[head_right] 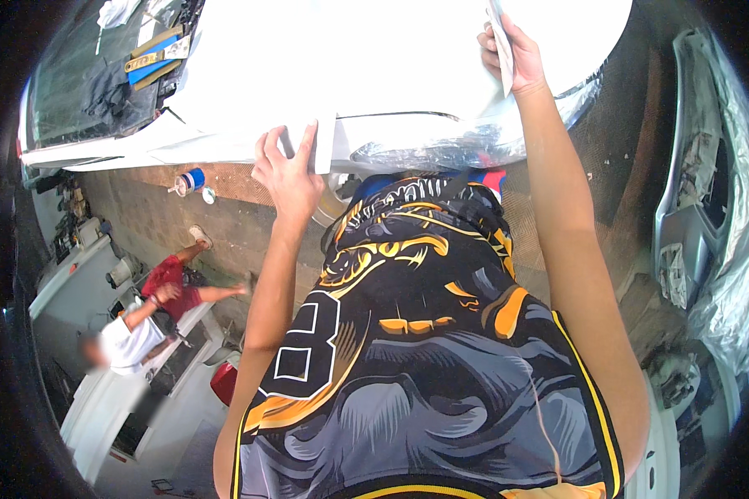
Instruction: The person sands the hood of a white car using two sanding blocks, moving them in overlapping strokes across the surface. The person occasionally pauses to reposition the blocks and continues sanding different areas of the hood.
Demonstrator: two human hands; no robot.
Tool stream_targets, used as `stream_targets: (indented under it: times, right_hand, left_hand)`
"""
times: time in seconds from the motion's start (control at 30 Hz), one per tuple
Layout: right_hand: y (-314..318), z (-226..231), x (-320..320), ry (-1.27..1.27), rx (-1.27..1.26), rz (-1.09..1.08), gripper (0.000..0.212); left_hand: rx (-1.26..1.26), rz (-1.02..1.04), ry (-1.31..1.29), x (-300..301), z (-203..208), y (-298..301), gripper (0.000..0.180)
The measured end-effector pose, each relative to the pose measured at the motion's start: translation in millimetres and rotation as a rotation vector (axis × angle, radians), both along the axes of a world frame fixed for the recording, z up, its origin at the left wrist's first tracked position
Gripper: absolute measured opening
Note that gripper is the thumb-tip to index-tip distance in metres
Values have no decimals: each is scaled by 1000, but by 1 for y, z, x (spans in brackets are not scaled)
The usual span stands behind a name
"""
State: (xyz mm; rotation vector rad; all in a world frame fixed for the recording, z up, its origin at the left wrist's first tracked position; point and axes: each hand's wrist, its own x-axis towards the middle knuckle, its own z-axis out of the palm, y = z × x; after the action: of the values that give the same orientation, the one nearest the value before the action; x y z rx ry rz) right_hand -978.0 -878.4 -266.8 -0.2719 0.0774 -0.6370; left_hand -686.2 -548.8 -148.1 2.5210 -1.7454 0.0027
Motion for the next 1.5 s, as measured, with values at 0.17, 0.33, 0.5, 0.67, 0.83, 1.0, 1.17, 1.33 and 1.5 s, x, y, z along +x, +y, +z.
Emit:
stream_targets:
  times: [0.17,0.33,0.5,0.67,0.83,1.0,1.17,1.33,1.5]
  right_hand:
    - [-4,-9,-4,-70,-21,54,29]
    - [-3,-6,-3,24,14,31,43]
    - [-6,-12,-3,75,-55,22,43]
    - [-4,-8,-4,109,-40,15,45]
    - [-3,-8,-8,101,-54,13,45]
    - [-5,-6,-12,97,-26,16,42]
    - [0,8,-8,81,15,-28,35]
    - [-5,-4,-12,-19,-50,13,31]
    - [-7,-7,-11,-71,-53,41,33]
  left_hand:
    - [48,36,-59,16,53,-13,94]
    - [80,-23,-112,75,91,-53,92]
    - [182,-12,-126,102,90,-70,88]
    - [212,10,-88,108,98,-68,89]
    - [207,10,-82,120,105,-47,92]
    - [193,7,-61,115,102,-59,88]
    - [220,15,-88,118,100,-67,86]
    - [218,4,-92,122,98,-70,86]
    - [226,-8,-104,127,97,-70,86]
